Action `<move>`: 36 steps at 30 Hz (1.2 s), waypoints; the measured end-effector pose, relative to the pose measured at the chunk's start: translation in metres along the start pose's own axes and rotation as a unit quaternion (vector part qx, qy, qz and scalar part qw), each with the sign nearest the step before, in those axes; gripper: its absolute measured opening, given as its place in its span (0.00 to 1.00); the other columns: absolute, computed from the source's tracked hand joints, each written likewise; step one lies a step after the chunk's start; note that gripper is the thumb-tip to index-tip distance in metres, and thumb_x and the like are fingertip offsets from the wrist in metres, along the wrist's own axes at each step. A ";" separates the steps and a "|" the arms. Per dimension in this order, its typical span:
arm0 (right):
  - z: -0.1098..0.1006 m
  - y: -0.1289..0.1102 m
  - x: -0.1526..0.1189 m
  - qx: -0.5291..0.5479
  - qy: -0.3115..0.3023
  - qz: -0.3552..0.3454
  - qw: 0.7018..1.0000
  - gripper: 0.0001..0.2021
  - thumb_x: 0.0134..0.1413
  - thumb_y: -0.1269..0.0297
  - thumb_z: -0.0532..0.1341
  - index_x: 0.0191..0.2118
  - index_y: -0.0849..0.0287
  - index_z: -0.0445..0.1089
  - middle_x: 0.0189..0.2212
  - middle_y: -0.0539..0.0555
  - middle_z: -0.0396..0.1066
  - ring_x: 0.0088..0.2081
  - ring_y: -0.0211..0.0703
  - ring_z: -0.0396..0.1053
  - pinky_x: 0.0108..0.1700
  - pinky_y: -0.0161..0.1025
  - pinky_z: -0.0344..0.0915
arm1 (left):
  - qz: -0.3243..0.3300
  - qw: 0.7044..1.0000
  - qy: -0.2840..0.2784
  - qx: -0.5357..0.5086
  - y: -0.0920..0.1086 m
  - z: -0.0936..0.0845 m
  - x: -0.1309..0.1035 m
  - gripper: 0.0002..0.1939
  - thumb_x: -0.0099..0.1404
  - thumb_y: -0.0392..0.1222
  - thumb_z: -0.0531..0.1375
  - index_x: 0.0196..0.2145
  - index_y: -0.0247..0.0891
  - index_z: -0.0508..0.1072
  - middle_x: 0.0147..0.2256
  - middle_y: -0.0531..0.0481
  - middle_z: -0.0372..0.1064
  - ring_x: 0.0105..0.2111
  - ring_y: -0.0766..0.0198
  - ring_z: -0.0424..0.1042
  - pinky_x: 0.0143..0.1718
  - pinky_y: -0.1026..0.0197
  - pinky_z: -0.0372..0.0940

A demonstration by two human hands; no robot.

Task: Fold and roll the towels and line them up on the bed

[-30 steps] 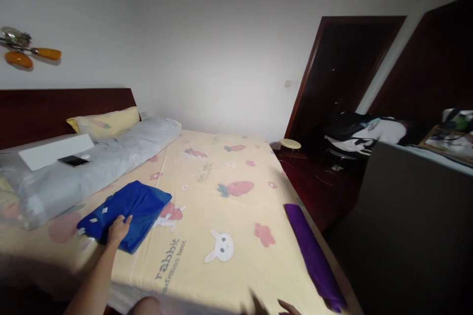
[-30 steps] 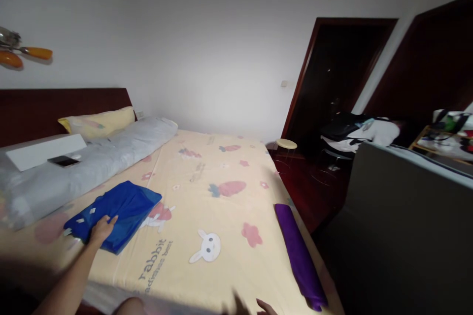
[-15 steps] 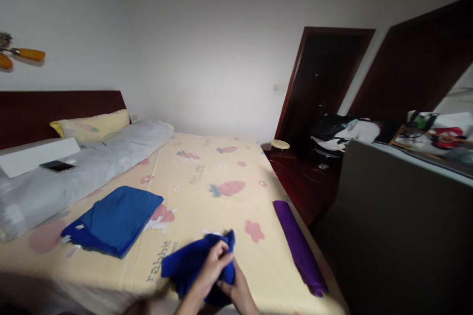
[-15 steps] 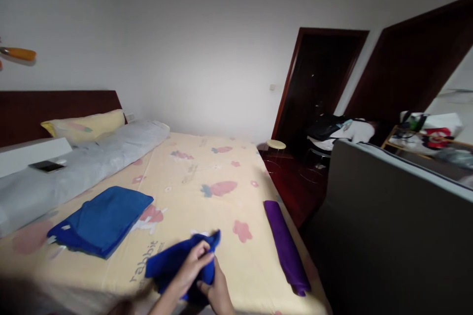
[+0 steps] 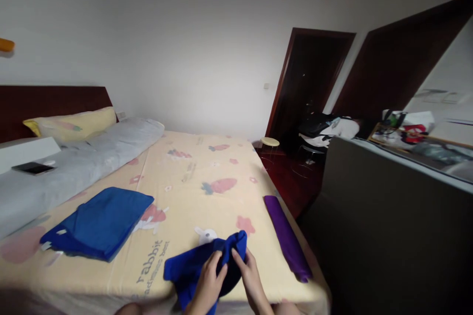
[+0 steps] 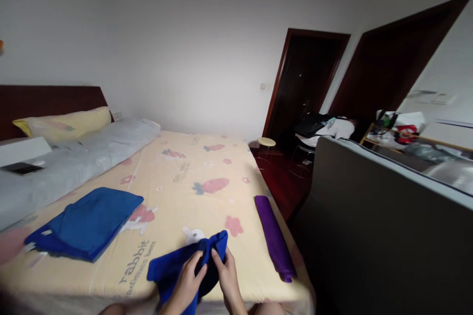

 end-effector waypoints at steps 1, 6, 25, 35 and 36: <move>0.000 -0.006 0.000 -0.004 -0.014 -0.017 1.000 0.25 0.41 0.45 0.68 0.40 0.61 0.75 0.38 0.58 0.77 0.43 0.54 0.73 0.49 0.48 0.68 | 0.018 1.000 -0.015 -0.002 0.008 -0.002 0.003 0.18 0.57 0.56 0.61 0.44 0.48 0.77 0.49 0.40 0.74 0.53 0.46 0.69 0.58 0.49 0.59; -0.011 -0.023 0.007 -0.056 -0.016 -0.068 0.996 0.22 0.43 0.45 0.66 0.33 0.62 0.75 0.32 0.57 0.77 0.36 0.52 0.72 0.42 0.45 0.69 | 0.105 0.993 -0.035 0.034 0.035 -0.015 0.015 0.17 0.66 0.55 0.53 0.41 0.46 0.77 0.40 0.42 0.77 0.45 0.52 0.74 0.53 0.53 0.65; -0.075 -0.049 0.024 -0.323 -0.036 -0.172 0.930 0.10 0.45 0.62 0.59 0.35 0.56 0.73 0.34 0.55 0.76 0.39 0.49 0.73 0.42 0.41 0.68 | 0.063 0.967 -0.049 0.241 0.033 -0.092 0.022 0.34 0.46 0.30 0.56 0.53 0.46 0.64 0.54 0.45 0.69 0.56 0.55 0.66 0.57 0.53 0.60; -0.130 0.008 0.022 -0.393 -0.080 -0.170 0.900 0.25 0.35 0.74 0.50 0.41 0.54 0.73 0.38 0.55 0.74 0.40 0.45 0.72 0.42 0.40 0.67 | 0.111 0.990 -0.012 0.081 -0.001 -0.110 0.000 0.14 0.52 0.39 0.56 0.37 0.41 0.75 0.36 0.47 0.76 0.40 0.56 0.74 0.44 0.57 0.70; -0.136 0.015 0.022 -0.397 -0.062 -0.167 0.901 0.22 0.37 0.72 0.51 0.40 0.54 0.74 0.36 0.55 0.74 0.40 0.46 0.72 0.43 0.41 0.68 | 0.107 0.991 0.003 0.083 -0.009 -0.110 -0.001 0.13 0.53 0.42 0.56 0.36 0.41 0.76 0.35 0.47 0.77 0.39 0.55 0.75 0.43 0.57 0.71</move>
Point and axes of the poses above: each hand's wrist, its own x-axis towards the middle knuckle, its own z-axis out of the palm, y = z × x, the point moved 1 cm from there along x, towards the middle knuckle
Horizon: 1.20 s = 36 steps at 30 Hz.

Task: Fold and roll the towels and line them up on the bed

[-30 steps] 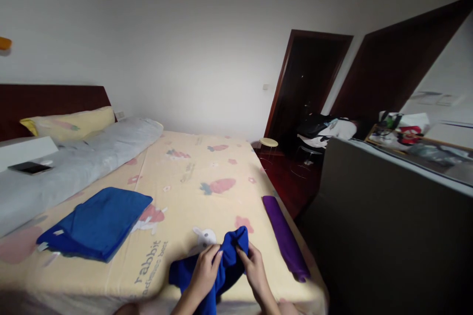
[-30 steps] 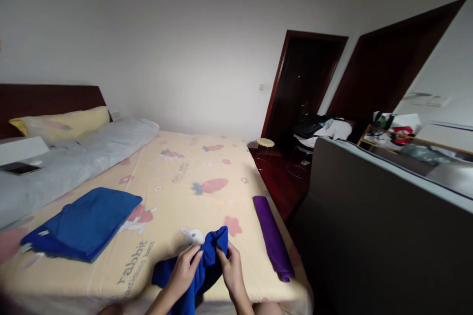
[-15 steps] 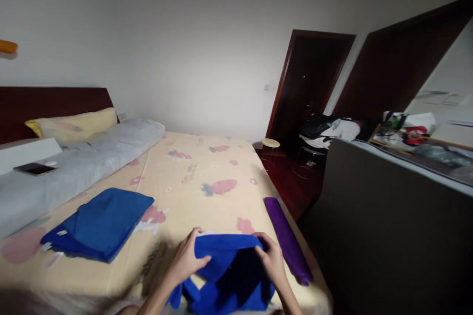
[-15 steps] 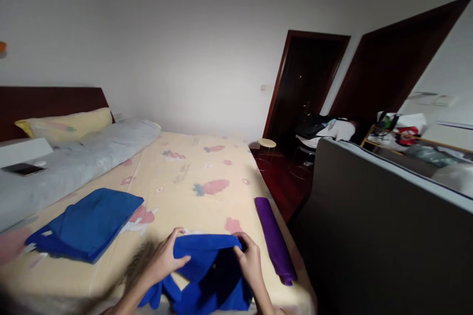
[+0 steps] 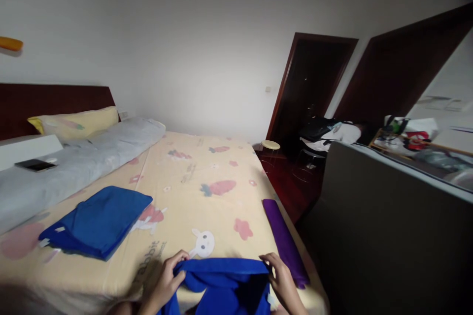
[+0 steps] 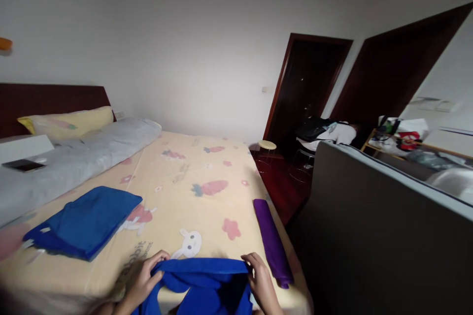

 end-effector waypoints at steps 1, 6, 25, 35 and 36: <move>0.001 0.008 -0.003 -0.003 0.019 0.011 1.000 0.18 0.40 0.70 0.53 0.38 0.55 0.74 0.35 0.55 0.75 0.39 0.48 0.73 0.44 0.43 0.68 | -0.004 1.000 0.015 0.009 -0.007 0.002 -0.002 0.13 0.55 0.45 0.57 0.36 0.41 0.77 0.35 0.46 0.78 0.38 0.55 0.75 0.43 0.57 0.71; 0.000 0.021 -0.020 0.082 0.117 0.074 0.987 0.13 0.47 0.52 0.58 0.30 0.56 0.72 0.29 0.55 0.75 0.33 0.50 0.72 0.37 0.43 0.69 | 0.002 0.995 0.048 0.087 -0.025 0.008 -0.010 0.14 0.60 0.50 0.55 0.36 0.44 0.79 0.33 0.48 0.79 0.35 0.58 0.77 0.40 0.61 0.73; -0.111 -0.027 -0.004 0.033 -0.038 -0.008 0.999 0.13 0.49 0.55 0.58 0.36 0.56 0.75 0.35 0.57 0.76 0.39 0.51 0.72 0.44 0.44 0.68 | 0.011 0.956 0.239 0.168 -0.028 -0.063 -0.025 0.07 0.53 0.48 0.56 0.28 0.48 0.72 0.28 0.53 0.78 0.31 0.58 0.76 0.40 0.59 0.71; -0.127 -0.005 0.086 -0.096 0.049 0.022 0.994 0.18 0.51 0.47 0.55 0.32 0.53 0.75 0.31 0.55 0.78 0.34 0.51 0.74 0.37 0.42 0.67 | 0.027 0.919 0.318 0.229 -0.001 -0.120 0.099 0.15 0.58 0.50 0.50 0.33 0.41 0.72 0.34 0.47 0.78 0.36 0.57 0.76 0.42 0.58 0.69; -0.127 -0.006 0.101 -0.088 0.058 0.011 0.994 0.18 0.50 0.46 0.55 0.32 0.54 0.75 0.31 0.55 0.78 0.34 0.51 0.74 0.37 0.41 0.67 | 0.030 0.924 0.303 0.233 0.001 -0.123 0.119 0.15 0.58 0.49 0.50 0.33 0.41 0.72 0.34 0.47 0.78 0.37 0.57 0.76 0.41 0.59 0.69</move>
Point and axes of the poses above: each hand's wrist, its own x-axis towards the middle knuckle, its own z-axis out of the palm, y = z × x, the point moved 1 cm from there along x, towards the middle knuckle
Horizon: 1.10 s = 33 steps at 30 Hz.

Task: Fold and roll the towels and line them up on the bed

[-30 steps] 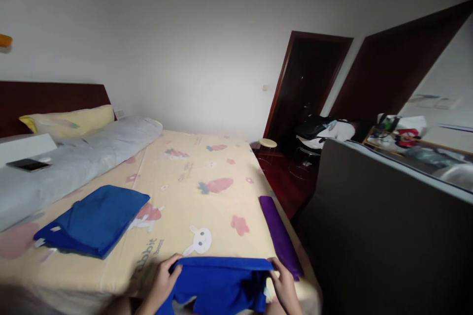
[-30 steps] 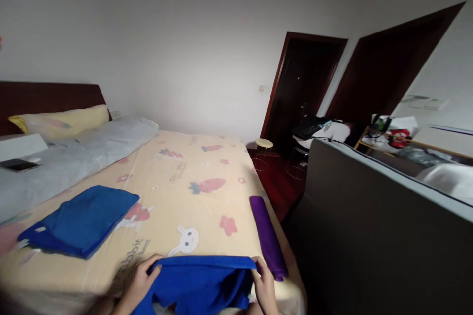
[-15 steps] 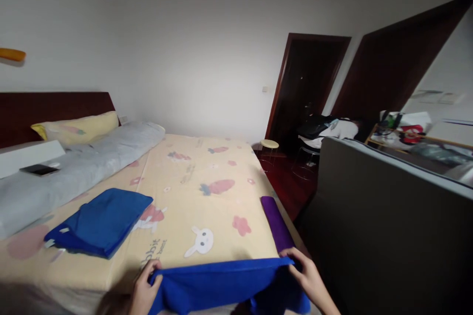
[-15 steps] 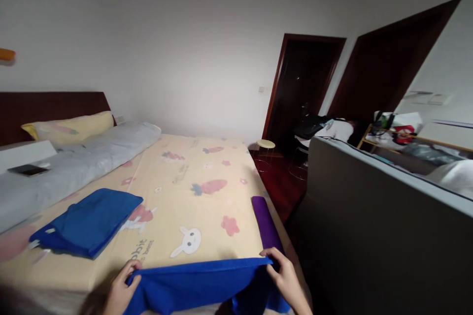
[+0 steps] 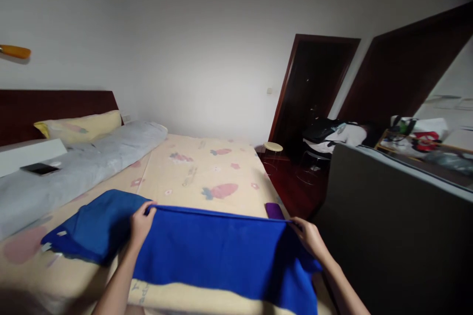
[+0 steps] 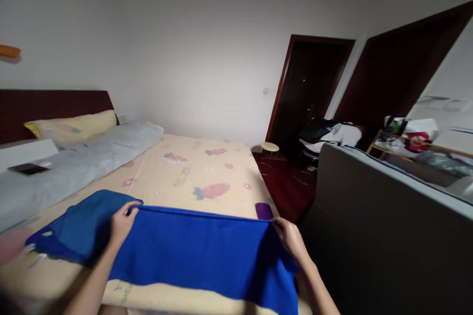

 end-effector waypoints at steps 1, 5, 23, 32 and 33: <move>0.001 -0.001 0.015 0.005 0.015 -0.006 1.000 0.19 0.50 0.45 0.56 0.31 0.54 0.76 0.31 0.56 0.78 0.34 0.51 0.74 0.37 0.41 0.67 | 0.008 1.000 -0.018 0.001 0.002 0.008 0.018 0.14 0.57 0.48 0.50 0.33 0.41 0.72 0.33 0.48 0.78 0.36 0.58 0.76 0.40 0.60 0.69; -0.001 0.000 0.065 0.000 0.102 0.017 0.995 0.25 0.48 0.41 0.55 0.34 0.58 0.76 0.31 0.59 0.78 0.33 0.51 0.73 0.37 0.43 0.66 | 0.041 0.996 -0.071 0.021 0.005 0.024 0.078 0.13 0.56 0.48 0.51 0.33 0.42 0.72 0.32 0.49 0.77 0.35 0.58 0.75 0.39 0.60 0.68; 0.139 0.082 -0.102 -0.060 -0.033 0.015 0.998 0.13 0.47 0.62 0.54 0.32 0.48 0.77 0.35 0.52 0.78 0.40 0.53 0.73 0.42 0.50 0.66 | 0.074 0.936 -0.292 0.184 -0.125 0.003 -0.097 0.12 0.55 0.34 0.52 0.27 0.44 0.75 0.30 0.52 0.78 0.35 0.60 0.76 0.40 0.61 0.66; 0.145 0.089 -0.137 -0.083 -0.092 0.010 0.992 0.12 0.49 0.58 0.55 0.32 0.47 0.77 0.34 0.55 0.78 0.39 0.54 0.74 0.42 0.49 0.66 | 0.082 0.926 -0.298 0.216 -0.152 -0.024 -0.120 0.13 0.54 0.34 0.52 0.20 0.45 0.73 0.33 0.52 0.77 0.39 0.59 0.74 0.45 0.57 0.62; 0.146 0.088 -0.141 -0.077 -0.115 0.010 0.990 0.11 0.48 0.57 0.56 0.30 0.47 0.77 0.33 0.54 0.78 0.38 0.54 0.74 0.41 0.49 0.67 | 0.076 0.924 -0.301 0.222 -0.154 -0.027 -0.124 0.13 0.53 0.34 0.52 0.19 0.45 0.72 0.33 0.52 0.77 0.40 0.59 0.73 0.45 0.57 0.62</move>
Point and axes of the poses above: each hand's wrist, its own x-axis towards the middle knuckle, its own z-axis out of the palm, y = z × x, the point moved 1 cm from there along x, towards the middle knuckle
